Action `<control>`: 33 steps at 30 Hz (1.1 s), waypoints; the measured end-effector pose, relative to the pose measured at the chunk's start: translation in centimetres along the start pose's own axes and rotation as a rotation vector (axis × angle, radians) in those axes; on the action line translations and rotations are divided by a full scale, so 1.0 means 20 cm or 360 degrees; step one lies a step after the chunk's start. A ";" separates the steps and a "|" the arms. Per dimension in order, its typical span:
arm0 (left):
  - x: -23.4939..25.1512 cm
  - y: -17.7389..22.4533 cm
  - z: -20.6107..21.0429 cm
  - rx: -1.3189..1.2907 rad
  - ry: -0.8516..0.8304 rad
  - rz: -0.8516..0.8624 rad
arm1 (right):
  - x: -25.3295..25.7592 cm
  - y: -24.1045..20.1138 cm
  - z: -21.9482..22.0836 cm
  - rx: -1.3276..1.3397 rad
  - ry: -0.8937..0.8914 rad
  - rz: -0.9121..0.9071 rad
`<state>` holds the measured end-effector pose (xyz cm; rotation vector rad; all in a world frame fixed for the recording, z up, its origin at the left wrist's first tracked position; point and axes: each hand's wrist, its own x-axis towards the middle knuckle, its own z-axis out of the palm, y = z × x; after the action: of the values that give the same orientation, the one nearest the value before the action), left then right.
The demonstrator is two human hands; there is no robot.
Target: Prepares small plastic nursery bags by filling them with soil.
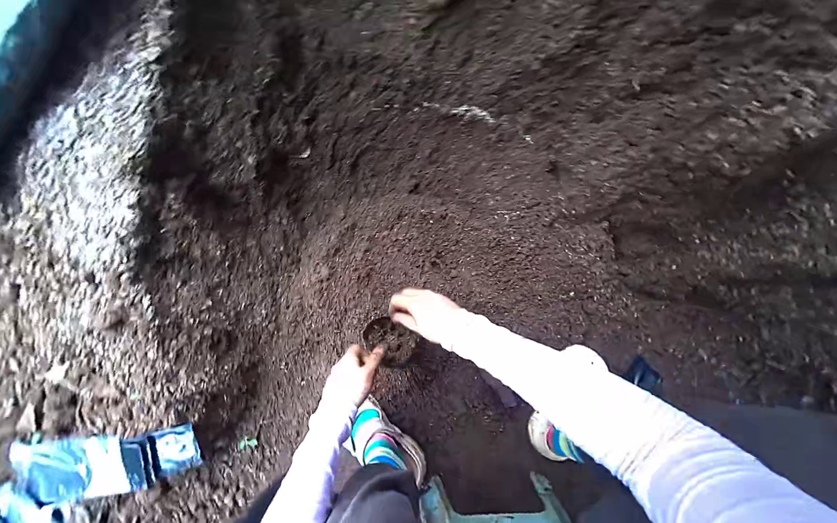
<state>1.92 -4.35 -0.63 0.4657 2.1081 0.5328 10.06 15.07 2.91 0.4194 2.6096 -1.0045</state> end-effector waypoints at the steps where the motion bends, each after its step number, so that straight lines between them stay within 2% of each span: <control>1: 0.01 0.02 -0.01 0.0003 0.0098 -0.0040 | -0.01 0.00 -0.02 -0.0003 0.0094 0.0212; 3: 0.08 0.05 -0.02 0.0030 0.0130 -0.0094 | 0.00 0.01 -0.01 -0.0112 -0.0067 0.0566; 5: 0.16 0.08 -0.02 0.0175 0.0049 -0.0094 | 0.02 -0.02 0.01 -0.0162 -0.0368 0.0638; 7: 0.20 0.12 -0.03 0.0372 -0.0021 -0.0116 | 0.06 -0.04 -0.01 -0.0100 -0.0467 0.0606; 9: 0.21 0.11 -0.03 0.0383 -0.0023 -0.0105 | 0.11 0.07 -0.03 0.0109 -0.0347 0.0501; 12: 0.20 0.09 -0.06 0.0332 0.0013 -0.0127 | 0.33 0.31 -0.08 0.0483 0.0103 0.0395; 14: 0.19 0.08 -0.06 0.0309 0.0061 -0.0116 | 0.56 0.43 -0.15 0.0408 0.0344 0.0323; 16: 0.19 0.03 -0.06 0.0215 0.0166 0.0036 | 0.80 0.50 -0.24 0.0197 0.0465 0.0268; 18: 0.19 -0.02 -0.07 0.0100 0.0297 0.0214 | 0.99 0.55 -0.27 0.0063 0.0382 0.0299; 20: 0.19 -0.05 -0.08 -0.0005 0.0425 0.0333 | 1.06 0.58 -0.18 -0.0018 0.0094 0.0423; 22: 0.15 -0.07 -0.08 -0.0135 0.0485 0.0350 | 1.02 0.62 0.04 -0.0108 -0.0100 0.0525; 24: 0.13 -0.07 -0.08 -0.0222 0.0534 0.0445 | 0.95 0.62 0.12 -0.0193 -0.0160 0.0585; 27: 0.11 -0.06 -0.01 -0.0006 0.0706 0.0846 | 0.88 0.59 0.02 -0.0287 -0.0305 0.0609; 29: 0.10 -0.06 0.03 0.0211 0.0787 0.0961 | 0.81 0.55 -0.09 -0.0239 -0.0393 0.0601; 30: 0.09 -0.05 0.04 0.0277 0.0757 0.0921 | 0.75 0.50 -0.14 -0.0193 -0.0412 0.0557; 33: 0.06 -0.04 0.04 0.0210 0.0401 0.0611 | 0.48 0.28 -0.30 0.0053 -0.0454 0.0271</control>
<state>1.83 -4.15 -2.24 0.9320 2.3149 0.7024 2.34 24.72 0.03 0.4608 2.2666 -0.9735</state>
